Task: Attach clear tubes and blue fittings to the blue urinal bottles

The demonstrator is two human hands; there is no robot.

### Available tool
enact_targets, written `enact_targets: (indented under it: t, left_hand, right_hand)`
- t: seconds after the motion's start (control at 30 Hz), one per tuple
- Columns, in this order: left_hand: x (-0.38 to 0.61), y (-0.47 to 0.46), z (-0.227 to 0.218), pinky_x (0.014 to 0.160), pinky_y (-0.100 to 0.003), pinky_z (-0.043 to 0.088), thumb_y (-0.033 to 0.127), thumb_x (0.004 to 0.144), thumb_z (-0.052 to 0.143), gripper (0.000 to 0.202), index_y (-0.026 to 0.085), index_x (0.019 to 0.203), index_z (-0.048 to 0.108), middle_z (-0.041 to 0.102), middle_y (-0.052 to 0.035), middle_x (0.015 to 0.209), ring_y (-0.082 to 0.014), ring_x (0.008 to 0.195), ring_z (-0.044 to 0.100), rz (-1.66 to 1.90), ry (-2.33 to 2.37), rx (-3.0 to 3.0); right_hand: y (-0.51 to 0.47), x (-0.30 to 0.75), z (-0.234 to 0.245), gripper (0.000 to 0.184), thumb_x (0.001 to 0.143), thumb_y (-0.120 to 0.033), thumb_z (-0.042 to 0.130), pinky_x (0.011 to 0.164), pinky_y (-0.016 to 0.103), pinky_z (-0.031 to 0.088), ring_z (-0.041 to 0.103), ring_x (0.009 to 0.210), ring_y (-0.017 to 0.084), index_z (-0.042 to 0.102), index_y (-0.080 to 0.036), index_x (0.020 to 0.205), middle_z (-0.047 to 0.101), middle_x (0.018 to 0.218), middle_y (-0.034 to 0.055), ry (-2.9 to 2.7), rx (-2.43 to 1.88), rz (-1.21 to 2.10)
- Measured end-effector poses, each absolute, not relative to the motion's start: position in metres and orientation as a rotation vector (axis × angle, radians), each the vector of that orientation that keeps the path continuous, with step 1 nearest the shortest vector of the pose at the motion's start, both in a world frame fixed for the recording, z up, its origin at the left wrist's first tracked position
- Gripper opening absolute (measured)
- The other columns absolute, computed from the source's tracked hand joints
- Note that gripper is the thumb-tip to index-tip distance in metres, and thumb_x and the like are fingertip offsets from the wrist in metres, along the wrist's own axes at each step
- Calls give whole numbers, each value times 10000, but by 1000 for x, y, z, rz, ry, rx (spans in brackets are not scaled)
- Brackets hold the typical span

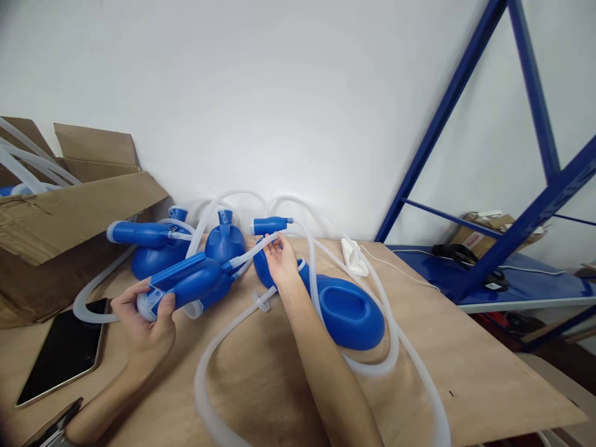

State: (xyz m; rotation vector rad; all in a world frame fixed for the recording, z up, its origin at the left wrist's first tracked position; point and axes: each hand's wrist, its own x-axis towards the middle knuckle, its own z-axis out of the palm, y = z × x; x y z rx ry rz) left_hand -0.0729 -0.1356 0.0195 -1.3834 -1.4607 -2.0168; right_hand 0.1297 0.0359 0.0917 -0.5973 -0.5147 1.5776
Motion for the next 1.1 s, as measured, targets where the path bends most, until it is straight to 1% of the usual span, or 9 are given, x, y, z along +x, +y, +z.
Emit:
enact_targets:
  t: [0.1,0.2,0.4,0.63,0.73,0.8,0.93,1.0,1.1]
  left_hand:
    - [-73,-136,24,923,-429,505,364,836,730,399,239,1122,481,611,-76,1156,-251,1023,646,-2014,-1460,-1346]
    - [-73,-136,26,936,-446,502,365,836,727,399,237,1128,488,611,-89,1169,-265,1047,641,-2037,-1488,-1316]
    - [-74,-137,26,938,-469,506,346,835,739,370,243,1101,503,617,-79,1131,-266,1021,649,-2017,-1431,-1372]
    - [-70,-138,17,957,-516,501,312,832,754,350,261,1089,522,640,-76,1117,-290,1044,657,-2040,-1384,-1534]
    - [-71,-137,15,967,-507,503,334,829,759,348,260,1083,532,639,-87,1138,-284,1051,659,-2056,-1439,-1476]
    - [-72,-135,15,968,-477,508,363,825,764,368,255,1091,533,638,-83,1154,-264,1055,658,-2055,-1488,-1430]
    - [-73,-133,18,945,-455,513,416,829,759,410,227,1107,524,637,-87,1151,-261,1050,653,-2070,-1564,-1353]
    - [-72,-133,21,941,-449,510,426,841,751,409,228,1115,521,627,-87,1148,-263,1051,646,-2096,-1592,-1301]
    - [-72,-134,24,954,-430,504,428,860,732,397,237,1130,513,615,-77,1151,-251,1059,637,-2105,-1608,-1266]
  right_hand:
    - [31,129,91,179,893,-250,743,797,311,660,725,789,166,598,-225,791,578,713,-18,-519,-626,1628]
    - [25,130,92,151,939,-296,705,735,301,650,713,747,153,634,-212,836,645,778,2,-529,-691,1732]
    - [24,133,93,204,936,-418,726,713,286,628,741,818,173,666,-229,886,723,874,22,-632,-682,1718]
    - [22,122,94,122,965,-270,675,742,224,610,753,829,145,675,-216,856,740,867,25,-493,-648,1659]
    - [18,122,95,168,964,-295,650,721,256,617,756,805,165,658,-208,820,740,857,36,-534,-680,1713]
    - [13,122,94,199,951,-347,651,653,263,608,744,743,170,662,-203,814,730,816,27,-644,-731,1739]
    - [0,116,89,233,864,-410,749,478,188,504,711,630,155,706,-186,813,737,767,26,-1080,-801,1670]
    - [-6,111,87,270,860,-431,748,463,185,494,730,623,171,717,-175,778,758,775,59,-1305,-803,1745]
    - [-12,107,87,288,889,-439,701,512,206,541,762,671,192,734,-169,792,780,830,86,-1441,-764,1893]
